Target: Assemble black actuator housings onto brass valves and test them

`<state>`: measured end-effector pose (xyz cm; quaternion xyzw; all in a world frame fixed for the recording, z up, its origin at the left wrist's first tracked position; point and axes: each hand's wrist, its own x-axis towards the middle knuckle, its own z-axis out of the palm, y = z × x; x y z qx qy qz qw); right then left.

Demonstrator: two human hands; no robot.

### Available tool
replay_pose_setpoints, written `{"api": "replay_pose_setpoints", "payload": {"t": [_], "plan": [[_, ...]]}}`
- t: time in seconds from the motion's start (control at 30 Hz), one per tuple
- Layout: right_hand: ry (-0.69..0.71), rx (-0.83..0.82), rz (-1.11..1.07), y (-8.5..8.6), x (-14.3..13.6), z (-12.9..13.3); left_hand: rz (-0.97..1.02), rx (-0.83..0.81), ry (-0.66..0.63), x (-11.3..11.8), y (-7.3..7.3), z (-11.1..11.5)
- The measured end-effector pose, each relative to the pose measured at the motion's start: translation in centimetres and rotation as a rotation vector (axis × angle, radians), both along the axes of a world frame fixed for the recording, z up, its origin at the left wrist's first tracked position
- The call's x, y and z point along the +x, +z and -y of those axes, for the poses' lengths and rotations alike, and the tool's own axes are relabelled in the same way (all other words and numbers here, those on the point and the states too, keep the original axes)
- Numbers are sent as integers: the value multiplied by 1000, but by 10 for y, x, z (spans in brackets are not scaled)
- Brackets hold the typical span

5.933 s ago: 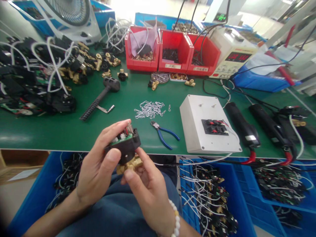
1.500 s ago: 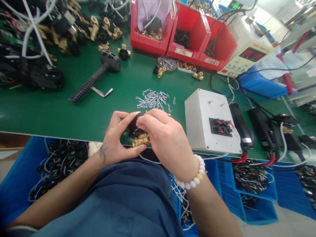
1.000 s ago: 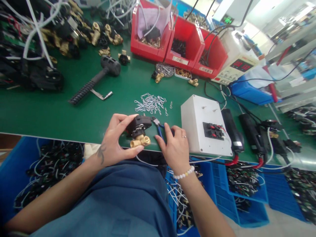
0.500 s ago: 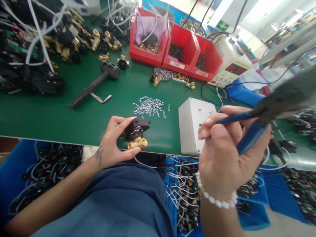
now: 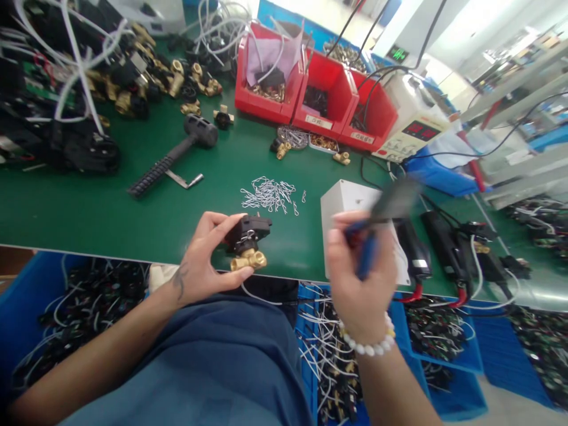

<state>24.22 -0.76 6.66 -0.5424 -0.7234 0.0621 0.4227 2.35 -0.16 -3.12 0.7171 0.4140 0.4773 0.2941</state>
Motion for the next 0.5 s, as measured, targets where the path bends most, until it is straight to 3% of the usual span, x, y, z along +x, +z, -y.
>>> {"api": "replay_pose_setpoints", "payload": {"t": [0.07, 0.13, 0.2, 0.27, 0.3, 0.37, 0.47, 0.5], "plan": [[171, -219, 224, 2, 2, -2, -10, -3, -5, -1, 1, 0], [191, -244, 304, 8, 5, -3, -9, -1, 0, -1, 1, 0], [23, -76, 191, 13, 5, -3, -9, 3, -7, -1, 0, 1], [-149, 151, -57, 12, 2, -1, -4, 4, -1, 0, -2, 1], [-180, 216, -133, 10, -1, 0, 0, 3, 5, 0, -3, 1], [-67, 147, -37, 4, -3, 1, 13, 2, 14, 1, -4, 1], [209, -180, 386, 3, 0, 0, 27, 2, 6, 2, -5, 1], [220, -216, 432, 5, 2, 0, 29, 2, 4, 2, -5, 1]]}}
